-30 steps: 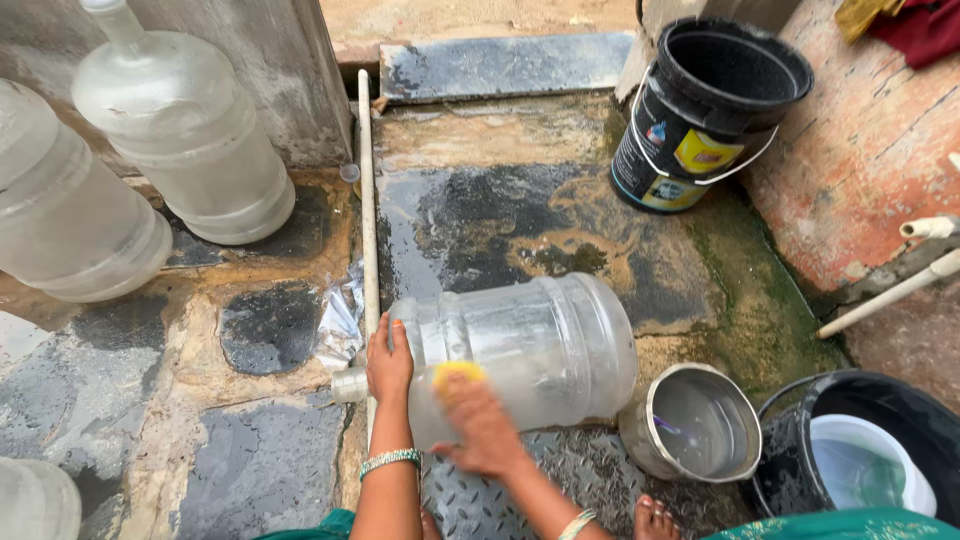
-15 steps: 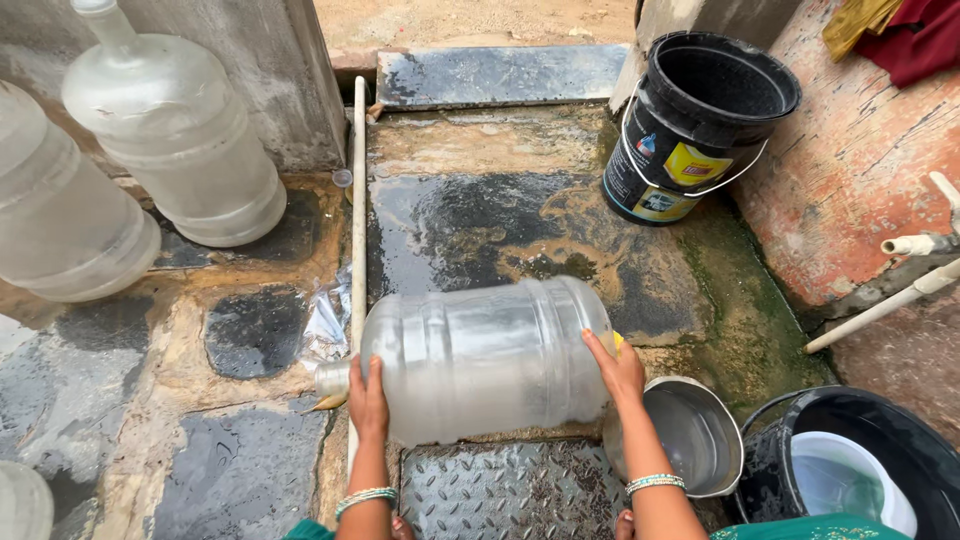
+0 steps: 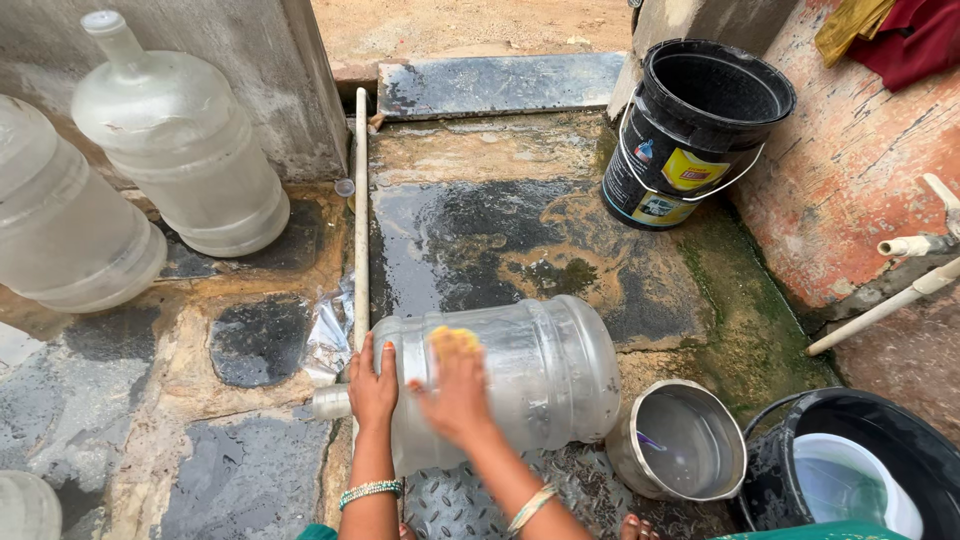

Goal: The person scrubs the exterior of a large plastic water dispenser bottle with a yellow sponge, rinses it with water from a bucket, and shakes it to remove excess water. The person repeats this process for multiple bottles.

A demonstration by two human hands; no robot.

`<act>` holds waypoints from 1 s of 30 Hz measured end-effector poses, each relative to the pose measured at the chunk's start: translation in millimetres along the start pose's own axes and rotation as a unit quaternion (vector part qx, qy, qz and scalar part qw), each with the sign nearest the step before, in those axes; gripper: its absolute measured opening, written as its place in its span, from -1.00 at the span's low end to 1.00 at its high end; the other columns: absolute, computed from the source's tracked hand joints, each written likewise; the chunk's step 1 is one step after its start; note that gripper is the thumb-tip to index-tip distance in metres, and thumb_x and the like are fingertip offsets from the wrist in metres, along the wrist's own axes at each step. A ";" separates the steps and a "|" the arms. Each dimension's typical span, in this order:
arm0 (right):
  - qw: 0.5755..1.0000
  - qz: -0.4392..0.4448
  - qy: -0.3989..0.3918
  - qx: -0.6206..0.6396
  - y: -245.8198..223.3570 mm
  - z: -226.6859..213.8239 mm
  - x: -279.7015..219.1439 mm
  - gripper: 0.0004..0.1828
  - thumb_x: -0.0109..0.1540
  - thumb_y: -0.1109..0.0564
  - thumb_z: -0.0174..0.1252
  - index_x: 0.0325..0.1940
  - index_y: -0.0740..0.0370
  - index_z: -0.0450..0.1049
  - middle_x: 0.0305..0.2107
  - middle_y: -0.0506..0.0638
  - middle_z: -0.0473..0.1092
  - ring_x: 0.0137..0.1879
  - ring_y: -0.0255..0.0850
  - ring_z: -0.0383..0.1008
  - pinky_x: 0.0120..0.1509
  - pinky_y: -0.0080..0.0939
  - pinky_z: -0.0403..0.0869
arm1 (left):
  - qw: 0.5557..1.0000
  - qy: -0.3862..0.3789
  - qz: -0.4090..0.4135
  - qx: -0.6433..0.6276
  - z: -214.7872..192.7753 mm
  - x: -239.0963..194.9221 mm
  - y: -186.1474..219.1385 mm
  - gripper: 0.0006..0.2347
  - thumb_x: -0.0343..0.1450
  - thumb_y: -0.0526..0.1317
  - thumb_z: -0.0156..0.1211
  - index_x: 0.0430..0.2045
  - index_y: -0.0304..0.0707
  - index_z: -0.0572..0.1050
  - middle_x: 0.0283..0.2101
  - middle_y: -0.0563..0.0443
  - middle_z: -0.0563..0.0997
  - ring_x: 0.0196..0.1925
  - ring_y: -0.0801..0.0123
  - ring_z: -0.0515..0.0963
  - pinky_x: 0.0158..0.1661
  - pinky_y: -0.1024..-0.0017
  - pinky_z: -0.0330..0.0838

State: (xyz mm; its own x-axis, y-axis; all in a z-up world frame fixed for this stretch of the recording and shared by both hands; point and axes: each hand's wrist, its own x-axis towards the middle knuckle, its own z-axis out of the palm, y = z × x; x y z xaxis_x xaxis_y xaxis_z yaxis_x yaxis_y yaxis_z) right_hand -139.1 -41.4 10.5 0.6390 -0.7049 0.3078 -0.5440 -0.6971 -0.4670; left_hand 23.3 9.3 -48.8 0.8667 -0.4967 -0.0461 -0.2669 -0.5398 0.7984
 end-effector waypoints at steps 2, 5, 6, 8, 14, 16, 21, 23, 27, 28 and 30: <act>0.995 -0.098 -0.014 -0.029 -18.6 5.1 4.5 -0.16 0.38 -0.36 -0.05 0.56 0.22 0.05 0.47 0.23 0.03 0.59 0.19 -0.16 0.58 0.30 -0.30 | 1.000 -0.012 -0.010 -0.014 -0.9 6.1 -2.8 -0.43 0.41 0.26 -0.03 0.37 0.32 0.27 0.42 -0.31 0.24 0.43 -0.18 0.24 0.32 0.02 0.15; 0.984 -0.044 -0.170 -0.001 9.6 -24.9 -0.9 -0.31 0.32 -0.33 -0.13 0.43 0.04 0.23 0.40 0.03 0.17 0.60 -0.04 -0.01 0.63 0.36 -0.32 | 1.000 -0.012 -0.014 -0.024 1.8 2.8 -8.8 -0.43 0.40 0.28 -0.03 0.35 0.32 0.29 0.43 -0.28 0.25 0.42 -0.18 0.26 0.33 0.04 0.17; 0.992 0.004 -0.121 -0.033 28.5 -42.2 0.7 -0.21 0.27 -0.36 -0.07 0.45 0.14 0.21 0.40 0.09 0.16 0.57 0.02 -0.01 0.61 0.27 -0.24 | 1.000 -0.007 -0.010 -0.028 3.9 4.6 -5.3 -0.43 0.41 0.28 -0.03 0.35 0.32 0.29 0.43 -0.28 0.25 0.42 -0.17 0.27 0.34 0.05 0.18; 0.990 0.090 -0.048 -0.092 70.9 -77.8 -4.2 -0.14 0.26 -0.38 -0.08 0.46 0.23 0.17 0.41 0.13 0.13 0.54 0.05 0.00 0.57 0.24 -0.17 | 1.000 0.000 -0.012 -0.017 5.5 6.5 1.9 -0.44 0.41 0.28 -0.03 0.35 0.32 0.29 0.43 -0.24 0.25 0.42 -0.17 0.27 0.34 0.02 0.15; 0.972 -0.006 0.118 -0.201 117.1 -89.0 -58.4 0.01 0.36 -0.45 -0.28 0.53 0.51 0.01 0.46 0.40 -0.02 0.61 0.19 -0.15 0.62 0.20 -0.22 | 0.997 -0.011 -0.070 -0.007 0.5 3.5 18.6 -0.47 0.40 0.27 -0.02 0.33 0.44 0.28 0.46 -0.11 0.22 0.40 -0.22 0.26 0.30 -0.04 0.18; 0.909 0.022 -0.190 -0.371 97.8 -66.9 -85.5 0.03 0.30 -0.54 -0.27 0.47 0.41 0.02 0.46 0.32 -0.07 0.60 0.10 -0.21 0.64 0.06 -0.24 | 0.998 -0.014 -0.068 -0.009 -2.7 4.7 23.5 -0.47 0.40 0.27 0.00 0.32 0.47 0.29 0.46 -0.10 0.22 0.39 -0.24 0.27 0.30 -0.04 0.19; 0.975 -0.143 0.070 -0.157 76.4 -45.2 -49.0 -0.06 0.32 -0.45 -0.14 0.43 0.42 0.20 0.33 0.40 0.18 0.46 0.26 0.11 0.52 0.21 0.04 | 0.997 -0.021 -0.070 -0.010 -5.5 3.9 29.2 -0.50 0.39 0.25 0.03 0.29 0.52 0.32 0.48 -0.01 0.22 0.38 -0.21 0.29 0.29 -0.03 0.23; 0.982 -0.064 0.083 -0.159 83.6 -47.1 2.3 -0.15 0.33 -0.42 -0.14 0.36 0.36 0.31 0.26 0.34 0.29 0.42 0.24 0.20 0.49 0.22 0.13 | 0.997 -0.023 -0.077 -0.012 -5.2 -1.2 28.6 -0.51 0.39 0.24 0.02 0.29 0.54 0.32 0.49 0.04 0.20 0.39 -0.18 0.29 0.29 -0.03 0.23; 0.978 0.117 -0.145 -0.092 83.9 -31.3 106.0 -0.31 0.33 -0.43 -0.25 0.21 0.00 0.52 0.15 0.12 0.45 0.34 0.10 0.34 0.45 0.15 0.26 | 0.996 -0.023 -0.080 -0.009 -6.0 -1.1 31.7 -0.52 0.39 0.25 0.02 0.27 0.56 0.32 0.49 0.08 0.18 0.41 -0.12 0.28 0.28 -0.02 0.24; 0.967 0.133 -0.206 -0.066 79.0 -24.7 124.8 -0.32 0.35 -0.42 -0.30 0.21 -0.05 0.53 0.13 0.13 0.45 0.33 0.13 0.34 0.44 0.15 0.28 | 0.996 -0.020 -0.084 -0.007 -5.2 -0.4 32.9 -0.52 0.40 0.24 0.02 0.27 0.56 0.33 0.49 0.08 0.19 0.41 -0.12 0.28 0.29 -0.03 0.22; 0.964 0.103 -0.245 -0.019 61.4 -7.5 141.5 -0.36 0.36 -0.36 -0.31 0.21 -0.07 0.53 0.15 0.10 0.45 0.32 0.13 0.35 0.42 0.15 0.30 | 0.996 -0.015 -0.091 -0.003 -2.9 -0.7 33.7 -0.53 0.41 0.24 0.02 0.27 0.56 0.34 0.49 0.09 0.20 0.42 -0.11 0.27 0.30 -0.05 0.20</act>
State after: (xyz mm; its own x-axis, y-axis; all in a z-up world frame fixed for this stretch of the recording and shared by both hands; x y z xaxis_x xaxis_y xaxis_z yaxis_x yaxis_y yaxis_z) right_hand -86.2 -184.9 31.7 0.6906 -0.6890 -0.2198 -0.7001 -0.5606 -0.4422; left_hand 14.9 -6.5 -20.1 0.8878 -0.4102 -0.2086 -0.1033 -0.6194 0.7782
